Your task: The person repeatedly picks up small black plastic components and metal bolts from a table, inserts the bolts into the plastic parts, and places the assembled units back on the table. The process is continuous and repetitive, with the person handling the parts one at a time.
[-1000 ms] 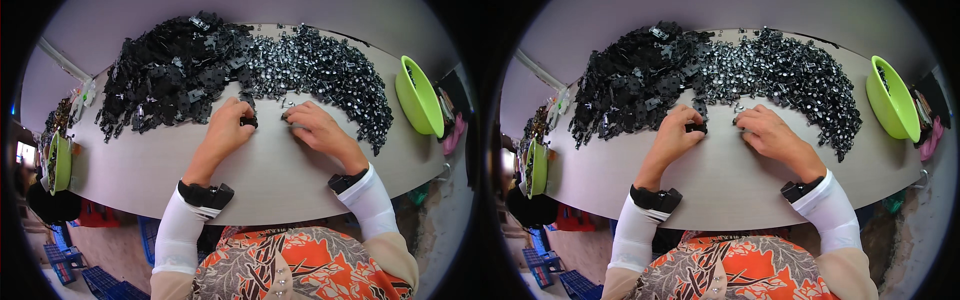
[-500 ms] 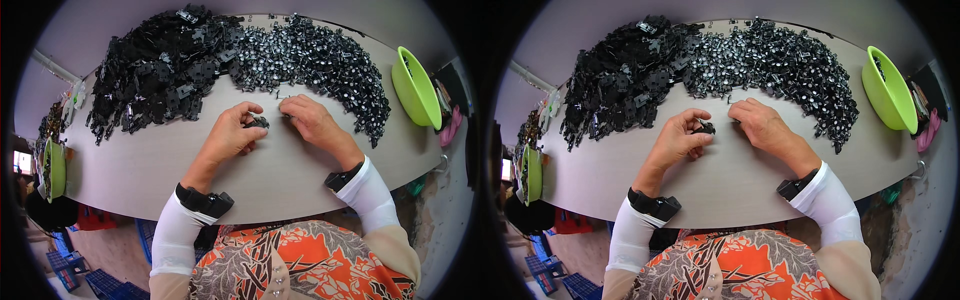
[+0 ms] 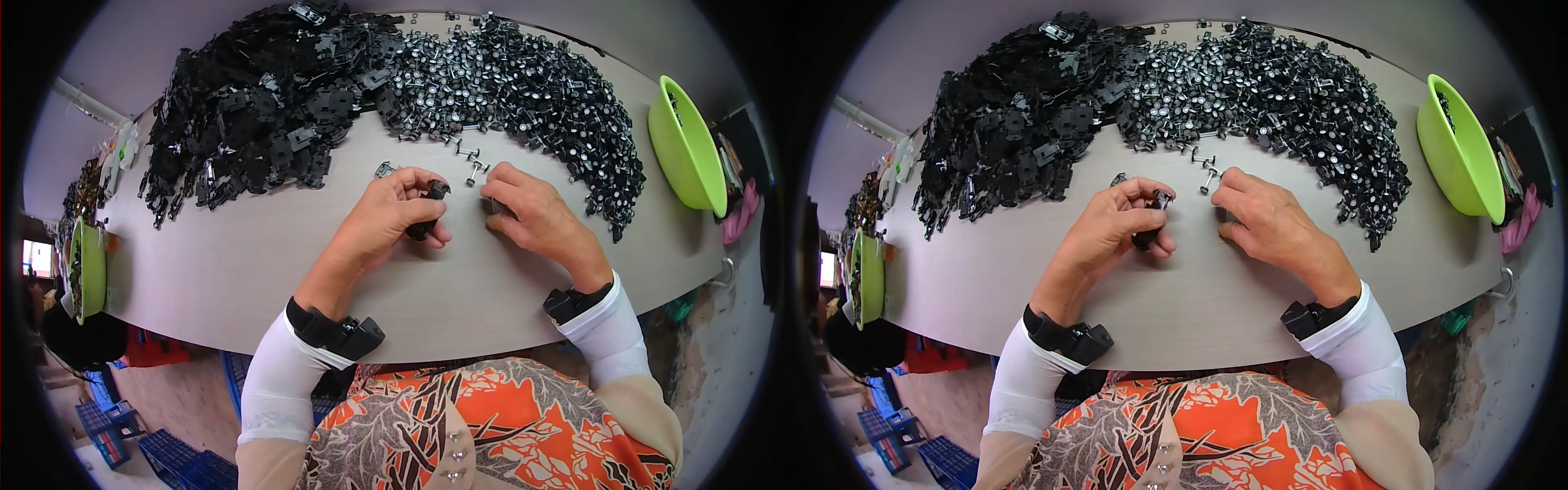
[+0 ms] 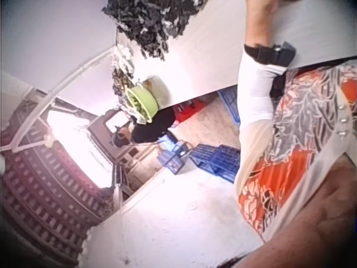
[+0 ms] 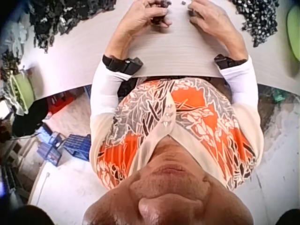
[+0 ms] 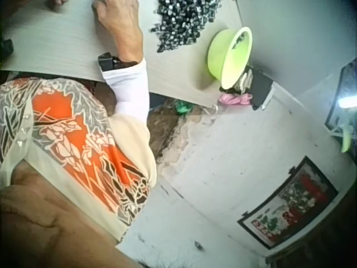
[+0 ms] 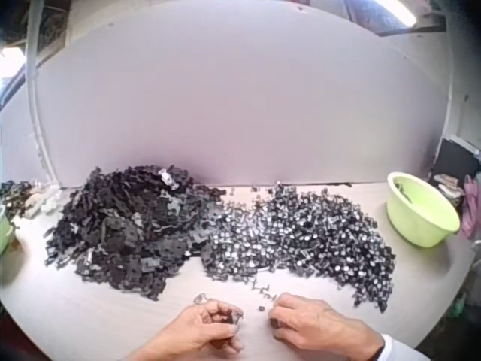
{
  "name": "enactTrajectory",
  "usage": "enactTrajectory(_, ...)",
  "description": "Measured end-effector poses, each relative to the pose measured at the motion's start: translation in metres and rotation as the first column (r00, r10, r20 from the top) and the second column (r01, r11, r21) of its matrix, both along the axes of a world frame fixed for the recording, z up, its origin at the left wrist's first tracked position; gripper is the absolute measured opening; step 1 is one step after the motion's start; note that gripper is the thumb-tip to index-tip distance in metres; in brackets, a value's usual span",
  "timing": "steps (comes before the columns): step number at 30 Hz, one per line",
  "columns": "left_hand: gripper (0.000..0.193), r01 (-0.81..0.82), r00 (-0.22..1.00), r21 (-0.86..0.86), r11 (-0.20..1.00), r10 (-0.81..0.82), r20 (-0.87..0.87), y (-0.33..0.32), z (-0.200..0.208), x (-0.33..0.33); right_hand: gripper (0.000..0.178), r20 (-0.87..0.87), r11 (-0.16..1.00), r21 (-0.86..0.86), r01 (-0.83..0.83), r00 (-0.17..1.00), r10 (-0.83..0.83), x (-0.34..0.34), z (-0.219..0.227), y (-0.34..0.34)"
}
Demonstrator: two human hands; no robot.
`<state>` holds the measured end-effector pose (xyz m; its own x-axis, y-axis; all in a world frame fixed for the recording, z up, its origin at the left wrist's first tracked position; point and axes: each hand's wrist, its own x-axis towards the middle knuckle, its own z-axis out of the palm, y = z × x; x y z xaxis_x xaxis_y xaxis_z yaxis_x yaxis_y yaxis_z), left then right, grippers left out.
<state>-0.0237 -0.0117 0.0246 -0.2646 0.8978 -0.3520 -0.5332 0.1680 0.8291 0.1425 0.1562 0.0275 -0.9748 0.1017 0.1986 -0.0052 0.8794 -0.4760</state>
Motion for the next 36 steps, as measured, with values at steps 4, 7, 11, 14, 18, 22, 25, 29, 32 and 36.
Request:
enactTrajectory(4,0.022,-0.065,0.996,0.037,0.997,0.067,-0.052,-0.002,-0.006,0.005,0.030,-0.016,0.993,-0.118,0.024,1.000,-0.026,0.000,0.001,-0.002)
enactTrajectory(7,0.019,-0.149,0.974,0.094,0.984,0.163,-0.159,0.000,-0.008,0.012,0.034,-0.182,0.956,-0.294,0.025,0.980,-0.081,0.001,0.011,-0.017)
enactTrajectory(11,0.019,-0.198,0.980,0.076,0.977,0.196,0.040,0.002,-0.017,0.008,0.038,-0.330,0.945,-0.316,-0.079,0.943,-0.032,-0.003,0.003,-0.037)
enactTrajectory(14,0.018,-0.175,0.978,0.049,0.983,0.168,0.122,0.003,-0.012,0.014,0.038,-0.354,0.972,-0.232,-0.030,0.934,-0.056,-0.006,-0.006,-0.040)
enactTrajectory(18,0.011,-0.008,0.987,0.048,0.999,0.000,0.160,0.002,-0.010,0.014,0.039,-0.325,0.962,-0.270,-0.034,0.944,-0.058,-0.005,-0.006,-0.036)
enactTrajectory(22,0.013,0.052,0.982,0.055,0.997,-0.061,0.181,0.002,-0.012,0.014,0.041,-0.330,0.967,-0.248,-0.060,0.944,-0.026,-0.004,-0.005,-0.037)
enactTrajectory(25,0.015,0.084,0.984,0.022,0.996,-0.087,0.153,0.001,-0.016,0.015,0.041,-0.355,0.970,-0.227,-0.089,0.935,0.003,-0.006,-0.005,-0.037)
enactTrajectory(29,0.018,0.054,0.982,0.011,0.998,-0.055,0.183,0.001,-0.022,0.014,0.037,-0.367,0.978,-0.194,-0.071,0.930,-0.006,-0.006,-0.002,-0.042)
enactTrajectory(32,0.017,0.041,0.949,0.059,0.997,-0.057,0.310,-0.001,-0.025,0.015,0.032,-0.369,0.986,-0.147,-0.073,0.929,0.014,-0.004,-0.001,-0.041)
enactTrajectory(36,0.014,0.001,0.918,0.058,0.998,-0.024,0.395,-0.002,-0.025,0.024,0.026,-0.374,0.986,-0.133,-0.095,0.927,0.039,-0.002,-0.004,-0.042)
